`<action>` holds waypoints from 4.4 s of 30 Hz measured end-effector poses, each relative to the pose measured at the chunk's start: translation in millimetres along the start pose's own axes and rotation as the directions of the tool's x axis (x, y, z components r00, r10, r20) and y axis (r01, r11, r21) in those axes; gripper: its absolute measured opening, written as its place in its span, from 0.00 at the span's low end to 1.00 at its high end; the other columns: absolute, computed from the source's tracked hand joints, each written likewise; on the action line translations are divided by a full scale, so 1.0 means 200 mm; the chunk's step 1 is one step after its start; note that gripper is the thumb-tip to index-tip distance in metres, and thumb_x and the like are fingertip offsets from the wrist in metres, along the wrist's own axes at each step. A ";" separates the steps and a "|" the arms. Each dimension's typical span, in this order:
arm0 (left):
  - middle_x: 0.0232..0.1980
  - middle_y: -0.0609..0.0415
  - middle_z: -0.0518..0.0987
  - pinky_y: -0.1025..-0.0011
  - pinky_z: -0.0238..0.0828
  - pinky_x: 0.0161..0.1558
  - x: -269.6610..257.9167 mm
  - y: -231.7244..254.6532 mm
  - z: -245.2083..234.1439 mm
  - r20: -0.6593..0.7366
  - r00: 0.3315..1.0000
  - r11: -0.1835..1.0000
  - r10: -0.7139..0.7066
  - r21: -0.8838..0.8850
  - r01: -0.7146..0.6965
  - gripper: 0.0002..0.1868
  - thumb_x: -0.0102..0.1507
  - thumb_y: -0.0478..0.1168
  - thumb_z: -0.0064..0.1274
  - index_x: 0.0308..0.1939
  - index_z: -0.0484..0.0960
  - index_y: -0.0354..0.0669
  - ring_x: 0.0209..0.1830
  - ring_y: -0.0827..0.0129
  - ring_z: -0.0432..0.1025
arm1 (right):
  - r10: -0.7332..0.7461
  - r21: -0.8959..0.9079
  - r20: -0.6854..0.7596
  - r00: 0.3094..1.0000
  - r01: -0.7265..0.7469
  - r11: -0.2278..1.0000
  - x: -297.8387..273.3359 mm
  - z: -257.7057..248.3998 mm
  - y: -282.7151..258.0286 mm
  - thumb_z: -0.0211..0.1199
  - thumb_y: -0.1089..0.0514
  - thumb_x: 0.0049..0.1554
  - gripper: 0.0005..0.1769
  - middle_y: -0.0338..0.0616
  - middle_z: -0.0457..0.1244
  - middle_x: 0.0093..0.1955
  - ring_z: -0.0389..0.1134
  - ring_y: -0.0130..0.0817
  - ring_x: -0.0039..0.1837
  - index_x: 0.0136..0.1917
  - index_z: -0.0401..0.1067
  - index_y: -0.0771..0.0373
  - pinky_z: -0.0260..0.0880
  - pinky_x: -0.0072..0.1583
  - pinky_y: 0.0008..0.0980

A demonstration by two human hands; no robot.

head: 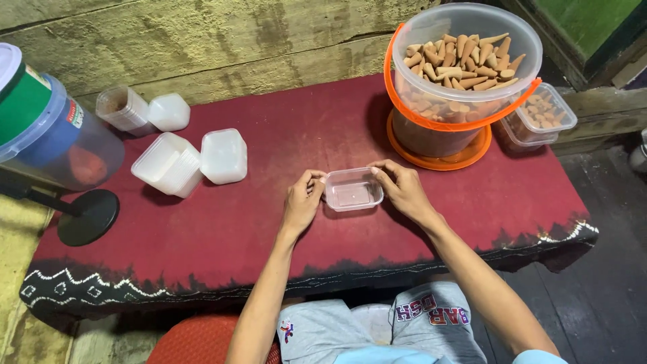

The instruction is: The person is manually packing incense cones by transferring them from a large storage bucket into smaller plastic retail containers.

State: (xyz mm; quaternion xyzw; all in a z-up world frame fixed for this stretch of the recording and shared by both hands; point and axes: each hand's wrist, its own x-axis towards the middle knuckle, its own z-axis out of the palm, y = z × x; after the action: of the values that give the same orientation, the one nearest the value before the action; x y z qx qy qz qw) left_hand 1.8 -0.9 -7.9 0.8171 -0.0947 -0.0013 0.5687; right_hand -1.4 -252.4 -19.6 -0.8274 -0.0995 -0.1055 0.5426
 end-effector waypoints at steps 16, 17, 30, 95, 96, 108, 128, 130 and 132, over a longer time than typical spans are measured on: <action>0.31 0.44 0.82 0.65 0.81 0.38 0.04 -0.09 0.01 -0.078 0.996 0.993 0.052 -0.098 -0.059 0.12 0.72 0.40 0.43 0.51 0.81 0.40 0.29 0.62 0.80 | -0.032 -0.012 -0.134 0.991 0.030 0.999 0.00 -0.02 0.04 0.55 0.55 0.68 0.13 0.42 0.65 0.24 0.67 0.33 0.30 0.58 0.78 0.58 0.70 0.39 0.34; 0.31 0.44 0.82 0.65 0.81 0.38 0.04 -0.10 0.01 -0.078 0.996 0.993 0.054 -0.097 -0.061 0.12 0.72 0.40 0.43 0.51 0.81 0.40 0.29 0.62 0.80 | -0.033 -0.011 -0.135 0.990 0.032 0.999 -0.01 -0.03 0.03 0.55 0.55 0.68 0.13 0.42 0.65 0.24 0.67 0.33 0.30 0.58 0.78 0.58 0.70 0.39 0.34; 0.32 0.49 0.82 0.73 0.76 0.36 0.42 0.35 -0.10 -0.062 0.951 0.947 0.303 -0.090 -0.308 0.08 0.70 0.37 0.48 0.51 0.81 0.41 0.29 0.69 0.79 | -0.371 -0.250 -0.187 0.910 0.321 0.914 0.17 -0.74 -0.43 0.66 0.62 0.67 0.04 0.41 0.66 0.29 0.66 0.30 0.34 0.53 0.81 0.61 0.66 0.43 0.30; 0.39 0.45 0.87 0.68 0.88 0.43 1.27 0.92 0.75 0.230 0.812 0.708 0.536 0.401 -0.581 0.06 0.56 0.30 0.68 0.36 0.88 0.38 0.36 0.62 0.84 | -0.229 -0.610 -0.100 0.968 0.123 0.783 0.78 -1.11 -0.22 0.69 0.58 0.66 0.13 0.56 0.72 0.45 0.74 0.44 0.47 0.48 0.80 0.72 0.72 0.48 0.43; 0.46 0.46 0.86 0.59 0.80 0.51 1.26 0.95 0.75 0.296 0.826 0.684 0.481 0.463 -0.564 0.13 0.56 0.40 0.69 0.43 0.87 0.41 0.46 0.57 0.80 | -0.233 -0.603 -0.094 0.968 0.131 0.787 0.78 -1.11 -0.23 0.70 0.56 0.66 0.13 0.55 0.72 0.44 0.73 0.42 0.46 0.47 0.80 0.71 0.72 0.47 0.41; 0.60 0.55 0.80 0.48 0.65 0.56 1.21 1.01 0.69 0.467 0.790 0.641 0.397 0.475 -0.603 0.18 0.57 0.57 0.66 0.48 0.89 0.61 0.62 0.55 0.64 | -0.224 -0.473 -0.076 0.972 0.163 0.866 0.75 -1.10 -0.32 0.73 0.58 0.63 0.05 0.42 0.72 0.40 0.67 0.21 0.41 0.47 0.83 0.61 0.65 0.43 0.29; 0.39 0.45 0.85 0.66 0.86 0.32 1.25 0.91 0.74 0.127 0.868 0.757 0.479 0.441 -0.483 0.12 0.61 0.30 0.55 0.48 0.77 0.34 0.34 0.61 0.81 | 0.237 -0.878 0.156 0.959 0.025 0.478 0.81 -1.07 -0.36 0.63 0.43 0.61 0.36 0.53 0.63 0.53 0.66 0.52 0.59 0.81 0.59 0.31 0.66 0.50 0.52; 0.37 0.46 0.85 0.70 0.88 0.29 1.25 0.91 0.74 0.123 0.872 0.760 0.474 0.444 -0.475 0.13 0.61 0.29 0.55 0.50 0.77 0.33 0.30 0.64 0.82 | 0.111 -0.809 0.203 0.973 0.103 0.579 0.83 -1.08 -0.32 0.68 0.46 0.58 0.23 0.47 0.67 0.42 0.67 0.50 0.47 0.67 0.76 0.45 0.62 0.42 0.51; 0.37 0.46 0.85 0.71 0.88 0.28 1.23 0.92 0.74 0.128 0.873 0.763 0.470 0.438 -0.475 0.13 0.61 0.29 0.55 0.50 0.77 0.33 0.29 0.63 0.82 | 0.096 -0.779 0.158 0.983 0.064 0.624 0.80 -1.10 -0.31 0.68 0.44 0.59 0.20 0.47 0.66 0.45 0.66 0.50 0.51 0.62 0.77 0.49 0.62 0.47 0.50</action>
State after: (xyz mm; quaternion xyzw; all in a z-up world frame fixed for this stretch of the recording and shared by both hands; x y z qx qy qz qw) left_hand 199.9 -238.4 137.2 0.8769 -0.2978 0.1597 0.3419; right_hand 120.8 -422.6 166.2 -0.9875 -0.0861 -0.0565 0.1195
